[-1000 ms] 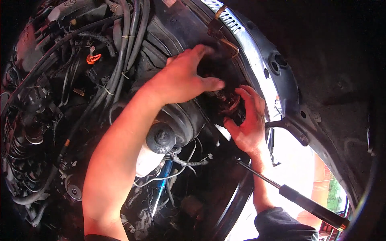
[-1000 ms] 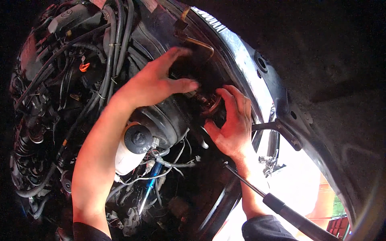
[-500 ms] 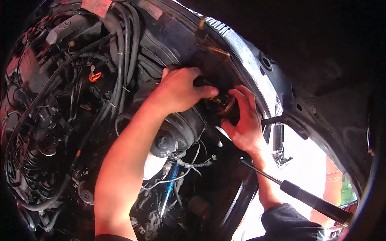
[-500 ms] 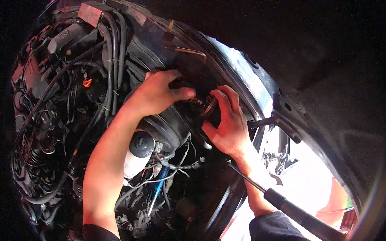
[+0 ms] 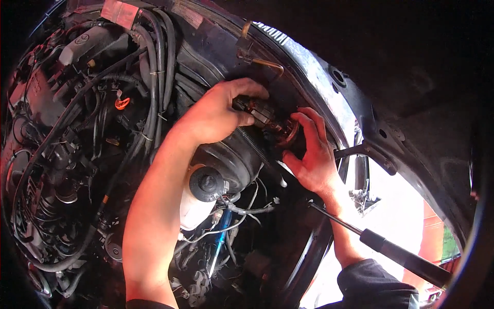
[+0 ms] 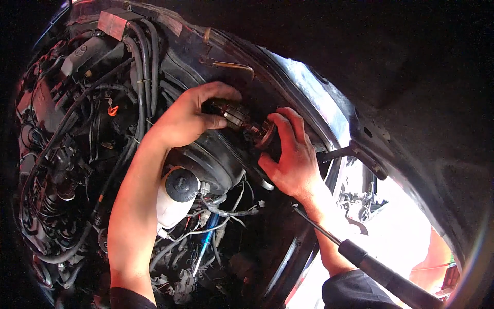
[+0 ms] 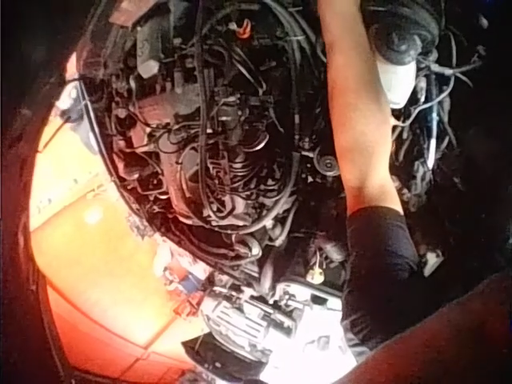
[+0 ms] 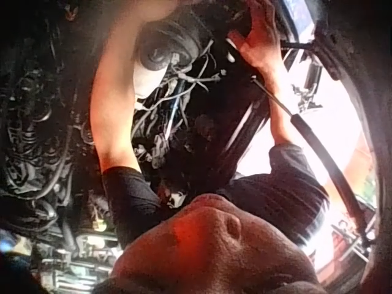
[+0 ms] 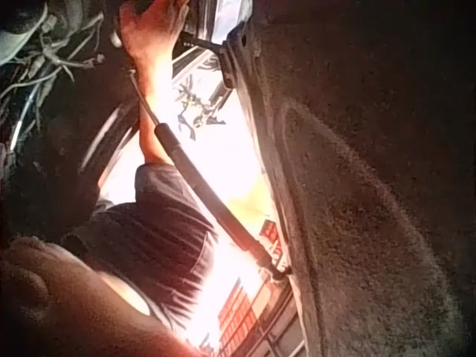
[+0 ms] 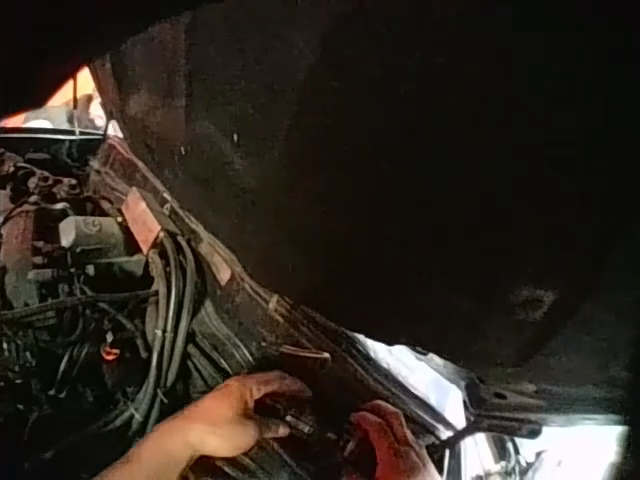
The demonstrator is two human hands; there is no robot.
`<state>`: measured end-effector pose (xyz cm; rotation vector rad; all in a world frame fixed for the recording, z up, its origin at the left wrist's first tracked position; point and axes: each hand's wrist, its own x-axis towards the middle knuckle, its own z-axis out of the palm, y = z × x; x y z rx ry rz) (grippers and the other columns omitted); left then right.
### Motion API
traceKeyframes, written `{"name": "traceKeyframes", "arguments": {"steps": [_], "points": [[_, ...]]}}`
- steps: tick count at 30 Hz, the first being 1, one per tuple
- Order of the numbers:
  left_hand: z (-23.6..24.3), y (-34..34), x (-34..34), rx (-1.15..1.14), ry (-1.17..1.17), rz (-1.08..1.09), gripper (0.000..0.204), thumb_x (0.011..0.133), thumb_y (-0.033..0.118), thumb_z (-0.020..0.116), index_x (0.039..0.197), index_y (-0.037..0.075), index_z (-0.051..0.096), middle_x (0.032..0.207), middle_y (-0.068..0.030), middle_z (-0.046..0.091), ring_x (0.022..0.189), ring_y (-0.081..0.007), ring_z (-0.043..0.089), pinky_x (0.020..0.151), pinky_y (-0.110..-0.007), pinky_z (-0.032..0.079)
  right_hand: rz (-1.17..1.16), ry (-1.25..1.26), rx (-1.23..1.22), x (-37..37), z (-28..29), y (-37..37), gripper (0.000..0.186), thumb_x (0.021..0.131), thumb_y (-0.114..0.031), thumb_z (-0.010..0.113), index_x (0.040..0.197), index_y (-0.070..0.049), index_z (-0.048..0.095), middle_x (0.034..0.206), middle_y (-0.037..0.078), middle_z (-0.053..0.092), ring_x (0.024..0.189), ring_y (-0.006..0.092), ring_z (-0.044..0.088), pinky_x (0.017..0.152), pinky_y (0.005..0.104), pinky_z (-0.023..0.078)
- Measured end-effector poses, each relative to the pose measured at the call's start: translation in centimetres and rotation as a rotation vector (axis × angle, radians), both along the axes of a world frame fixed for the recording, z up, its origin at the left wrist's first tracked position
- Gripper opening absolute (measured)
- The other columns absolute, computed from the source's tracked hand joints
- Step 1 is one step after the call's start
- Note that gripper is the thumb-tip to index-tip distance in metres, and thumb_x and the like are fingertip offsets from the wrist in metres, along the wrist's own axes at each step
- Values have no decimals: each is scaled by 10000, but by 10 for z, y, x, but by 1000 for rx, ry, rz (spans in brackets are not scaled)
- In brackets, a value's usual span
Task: Inspecting and cleaning components of a vehicle starter motor.
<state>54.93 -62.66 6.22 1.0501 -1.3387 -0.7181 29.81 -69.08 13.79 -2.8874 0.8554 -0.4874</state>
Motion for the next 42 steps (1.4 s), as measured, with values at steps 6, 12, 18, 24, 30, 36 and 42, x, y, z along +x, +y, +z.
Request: {"name": "traceKeyframes", "arguments": {"steps": [6, 12, 18, 24, 30, 36, 42], "points": [[20, -1, -14, 371, -274, 226, 455, 924, 127, 822, 1338, 12, 671, 1271, -104, 716, 1239, -207, 670, 1071, -372, 518, 6, -5, -18, -5, 0, -4, 774, 755, -152, 791, 1478, -78, 523, 1585, 191, 435, 1374, 479, 551, 1122, 528, 489], [-6, -2, 2, -292, -18, 111, 468, 992, 270, 790, 1345, -9, 662, 1241, -154, 730, 1220, -221, 681, 1060, -367, 513, 32, -17, -20, 0, -1, -2, 773, 754, -152, 796, 1475, -85, 527, 1579, 186, 439, 1364, 482, 554, 1110, 532, 492], [32, 3, -13, 400, -246, 155, 462, 885, 8, 793, 1331, -5, 674, 1276, -92, 689, 1230, -233, 657, 1116, -363, 487, 3, -18, -14, -8, -1, -5, 766, 756, -148, 797, 1472, -90, 532, 1577, 181, 442, 1347, 486, 561, 1101, 535, 494], [-7, 4, 2, -243, -30, 191, 465, 1029, 334, 766, 1329, -10, 679, 1343, -120, 680, 1234, -243, 645, 1103, -381, 487, 21, -24, -14, -3, 0, -1, 770, 753, -165, 806, 1471, -94, 536, 1576, 176, 446, 1308, 486, 583, 1078, 539, 504], [7, 0, -11, 240, -76, 191, 384, 1002, 184, 788, 1311, -17, 681, 1322, -115, 694, 1221, -224, 660, 1081, -366, 502, 9, -9, -38, -8, 1, -3, 775, 754, -185, 810, 1474, -101, 538, 1575, 166, 451, 1286, 475, 594, 1073, 534, 497], [5, 9, -4, 44, 80, -6, 351, 946, 6, 758, 1290, -11, 692, 1282, -104, 698, 1212, -220, 668, 1077, -361, 511, 19, -9, -51, -6, 1, -3, 782, 757, -189, 808, 1484, -107, 530, 1580, 162, 450, 1314, 460, 583, 1075, 524, 491], [-4, 3, -8, -16, -17, 167, 373, 927, 11, 778, 1290, -10, 690, 1252, -110, 717, 1210, -239, 673, 1095, -373, 498, 17, 0, -48, -6, 3, 0, 780, 759, -189, 804, 1484, -106, 528, 1585, 162, 445, 1311, 458, 586, 1066, 527, 496]]}}
